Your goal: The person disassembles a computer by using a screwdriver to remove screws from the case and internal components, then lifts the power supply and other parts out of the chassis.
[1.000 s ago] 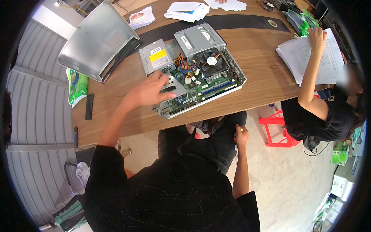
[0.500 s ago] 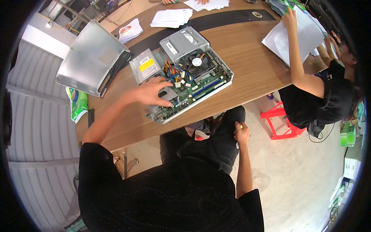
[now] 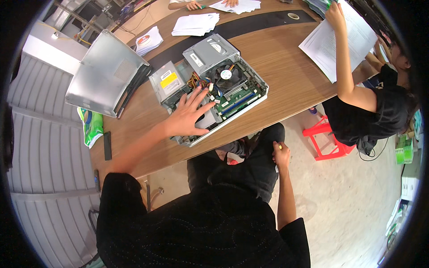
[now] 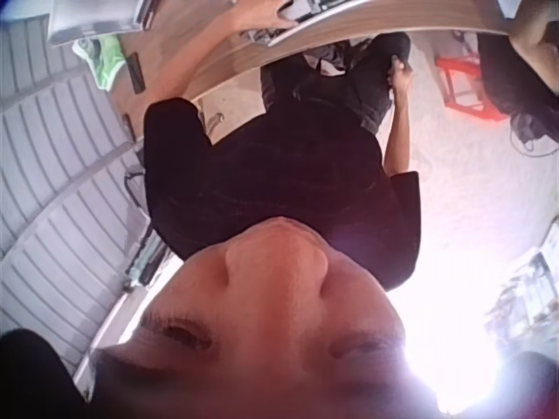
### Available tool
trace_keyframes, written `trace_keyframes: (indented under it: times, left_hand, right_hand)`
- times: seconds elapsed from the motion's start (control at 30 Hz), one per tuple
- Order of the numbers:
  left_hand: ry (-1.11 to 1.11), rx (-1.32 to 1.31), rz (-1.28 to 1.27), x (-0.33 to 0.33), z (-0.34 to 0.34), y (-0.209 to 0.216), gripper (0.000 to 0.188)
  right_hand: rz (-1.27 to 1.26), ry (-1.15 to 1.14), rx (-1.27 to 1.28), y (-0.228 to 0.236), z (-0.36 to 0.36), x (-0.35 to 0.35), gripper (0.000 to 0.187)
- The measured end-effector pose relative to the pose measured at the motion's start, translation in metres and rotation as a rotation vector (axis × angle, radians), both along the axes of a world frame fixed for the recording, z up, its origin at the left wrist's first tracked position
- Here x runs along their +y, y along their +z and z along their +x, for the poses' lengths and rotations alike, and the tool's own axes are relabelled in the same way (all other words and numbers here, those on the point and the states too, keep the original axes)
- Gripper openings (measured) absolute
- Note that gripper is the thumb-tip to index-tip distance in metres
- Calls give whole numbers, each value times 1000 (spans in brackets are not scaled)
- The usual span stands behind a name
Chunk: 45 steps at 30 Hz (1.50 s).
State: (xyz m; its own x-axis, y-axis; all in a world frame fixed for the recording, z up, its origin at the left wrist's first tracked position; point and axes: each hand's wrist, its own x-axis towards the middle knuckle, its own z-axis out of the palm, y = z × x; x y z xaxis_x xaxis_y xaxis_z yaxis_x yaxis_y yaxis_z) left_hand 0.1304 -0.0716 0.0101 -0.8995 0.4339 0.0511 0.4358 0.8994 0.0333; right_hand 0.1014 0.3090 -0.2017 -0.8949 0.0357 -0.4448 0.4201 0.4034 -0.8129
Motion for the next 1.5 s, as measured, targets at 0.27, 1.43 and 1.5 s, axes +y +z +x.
trace_keyframes:
  times: [0.27,1.43,1.5]
  left_hand:
    - [12,-191,-93,11,-4,23,87]
    - [103,-296,253,-5,20,21,81]
    - [124,-75,228,-29,30,52,77]
  right_hand:
    - [2,-13,1,0,1,6,32]
    - [-128,-22,51,-27,5,10,33]
    - [-107,-12,69,-27,6,9,33]
